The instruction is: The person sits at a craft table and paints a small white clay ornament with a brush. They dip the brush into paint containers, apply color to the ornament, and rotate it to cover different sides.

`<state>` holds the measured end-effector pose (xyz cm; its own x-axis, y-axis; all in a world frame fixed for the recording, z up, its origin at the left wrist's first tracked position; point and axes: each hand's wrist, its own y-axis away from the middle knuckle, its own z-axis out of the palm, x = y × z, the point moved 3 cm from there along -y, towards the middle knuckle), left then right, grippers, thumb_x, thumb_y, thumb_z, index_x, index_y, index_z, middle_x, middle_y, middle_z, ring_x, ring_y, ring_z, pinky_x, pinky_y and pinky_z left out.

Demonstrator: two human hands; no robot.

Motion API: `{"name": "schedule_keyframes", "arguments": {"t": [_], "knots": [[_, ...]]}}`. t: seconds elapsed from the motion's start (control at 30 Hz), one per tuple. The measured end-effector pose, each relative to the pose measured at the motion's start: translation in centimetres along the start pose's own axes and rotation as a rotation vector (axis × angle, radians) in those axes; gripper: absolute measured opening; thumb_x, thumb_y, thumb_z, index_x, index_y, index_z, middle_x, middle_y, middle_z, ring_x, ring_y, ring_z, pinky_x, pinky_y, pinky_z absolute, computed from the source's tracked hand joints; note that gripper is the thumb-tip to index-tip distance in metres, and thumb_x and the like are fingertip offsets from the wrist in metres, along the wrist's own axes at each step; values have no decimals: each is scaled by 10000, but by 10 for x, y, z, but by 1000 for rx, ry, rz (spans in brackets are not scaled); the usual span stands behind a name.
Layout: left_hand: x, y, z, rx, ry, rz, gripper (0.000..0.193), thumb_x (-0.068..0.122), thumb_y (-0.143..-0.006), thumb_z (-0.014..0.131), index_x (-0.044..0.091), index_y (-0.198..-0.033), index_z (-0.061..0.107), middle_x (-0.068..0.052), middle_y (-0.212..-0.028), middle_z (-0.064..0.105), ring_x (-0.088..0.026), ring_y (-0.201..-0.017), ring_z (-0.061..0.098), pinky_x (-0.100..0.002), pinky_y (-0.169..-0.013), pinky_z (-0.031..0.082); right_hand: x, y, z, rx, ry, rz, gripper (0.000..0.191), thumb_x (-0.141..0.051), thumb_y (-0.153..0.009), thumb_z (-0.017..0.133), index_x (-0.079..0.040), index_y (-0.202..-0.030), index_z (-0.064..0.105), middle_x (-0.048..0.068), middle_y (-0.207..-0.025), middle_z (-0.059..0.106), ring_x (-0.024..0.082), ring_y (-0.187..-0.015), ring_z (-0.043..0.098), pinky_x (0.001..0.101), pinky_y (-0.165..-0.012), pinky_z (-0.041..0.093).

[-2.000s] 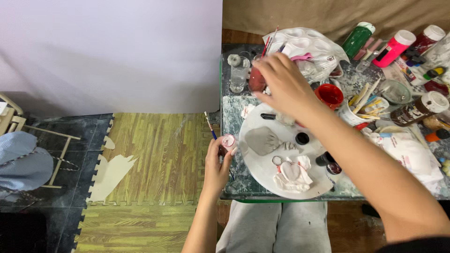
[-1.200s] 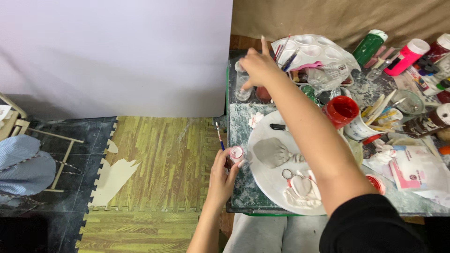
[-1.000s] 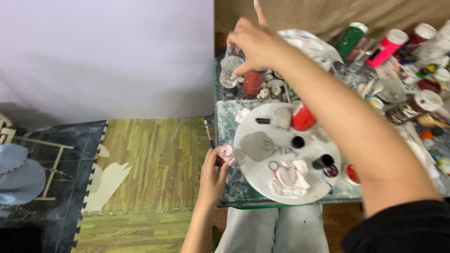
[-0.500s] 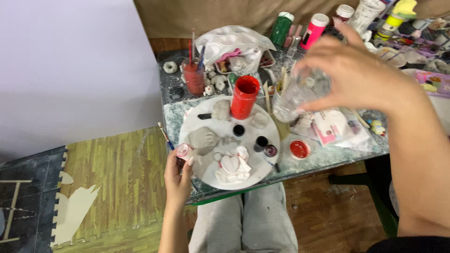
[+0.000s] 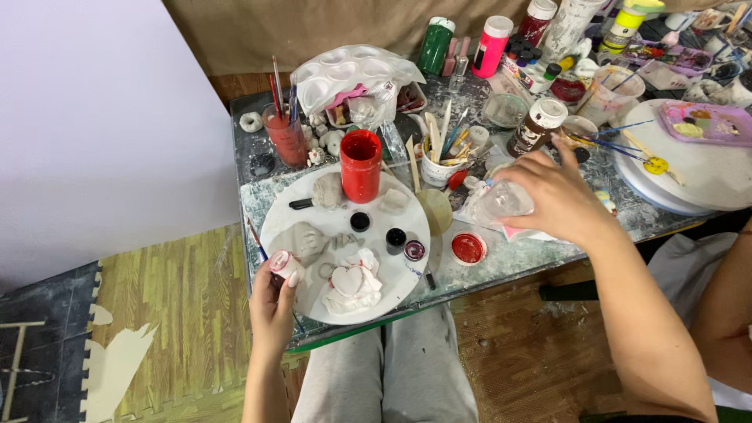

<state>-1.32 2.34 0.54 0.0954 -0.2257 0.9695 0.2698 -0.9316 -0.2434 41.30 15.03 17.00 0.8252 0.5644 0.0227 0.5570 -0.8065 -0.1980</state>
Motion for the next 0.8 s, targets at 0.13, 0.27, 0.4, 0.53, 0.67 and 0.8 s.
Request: {"name": "schedule_keyframes", "arguments": {"t": [0.13, 0.27, 0.4, 0.53, 0.67, 0.8], "knots": [[-3, 4, -2, 7, -13, 67, 382, 54, -1022, 579, -1, -1394, 514, -22, -1126, 649, -67, -966, 588, -196, -836, 480, -5, -1, 19, 49, -47, -39, 683, -460, -616, 881, -165, -1194, 666, 57, -1186, 685, 240, -1269, 542, 610, -1238, 142], [-13, 9, -5, 24, 14, -14, 390, 63, -1022, 595, 2, -1402, 530, -23, -1081, 643, -68, -883, 551, -195, -763, 454, -14, -5, 35, 75, -79, -55, 669, -444, -664, 869, -155, -1228, 654, 59, -1183, 674, 239, -1285, 537, 589, -1253, 135], [-17, 10, -6, 37, 27, -62, 422, 78, -1024, 601, 8, -1434, 531, -34, -1066, 648, -80, -842, 533, -209, -723, 442, -14, -10, 45, 43, -100, -58, 672, -433, -659, 868, -143, -1223, 649, 57, -1198, 674, 245, -1292, 527, 576, -1245, 127], [-11, 9, -4, 14, 4, 24, 406, 82, -1022, 597, -3, -1411, 518, -40, -1143, 664, -80, -971, 597, -206, -837, 483, -7, -10, 51, -9, -92, -38, 715, -444, -617, 882, -144, -1223, 650, 91, -1195, 663, 253, -1282, 522, 570, -1234, 127], [-5, 9, 0, 11, 15, -1, 418, 87, -1018, 606, -5, -1417, 522, -45, -1138, 668, -84, -959, 594, -208, -827, 479, -5, -10, 57, 3, -135, -53, 716, -445, -622, 878, -141, -1230, 655, 96, -1201, 664, 262, -1279, 524, 570, -1226, 140], [1, 7, 2, -5, 33, -26, 427, 88, -1017, 612, -1, -1425, 524, -43, -1108, 660, -85, -932, 580, -207, -811, 474, -8, -15, 61, 16, -167, -44, 658, -465, -671, 876, -140, -1202, 660, 88, -1129, 673, 256, -1228, 553, 573, -1233, 154]]}}
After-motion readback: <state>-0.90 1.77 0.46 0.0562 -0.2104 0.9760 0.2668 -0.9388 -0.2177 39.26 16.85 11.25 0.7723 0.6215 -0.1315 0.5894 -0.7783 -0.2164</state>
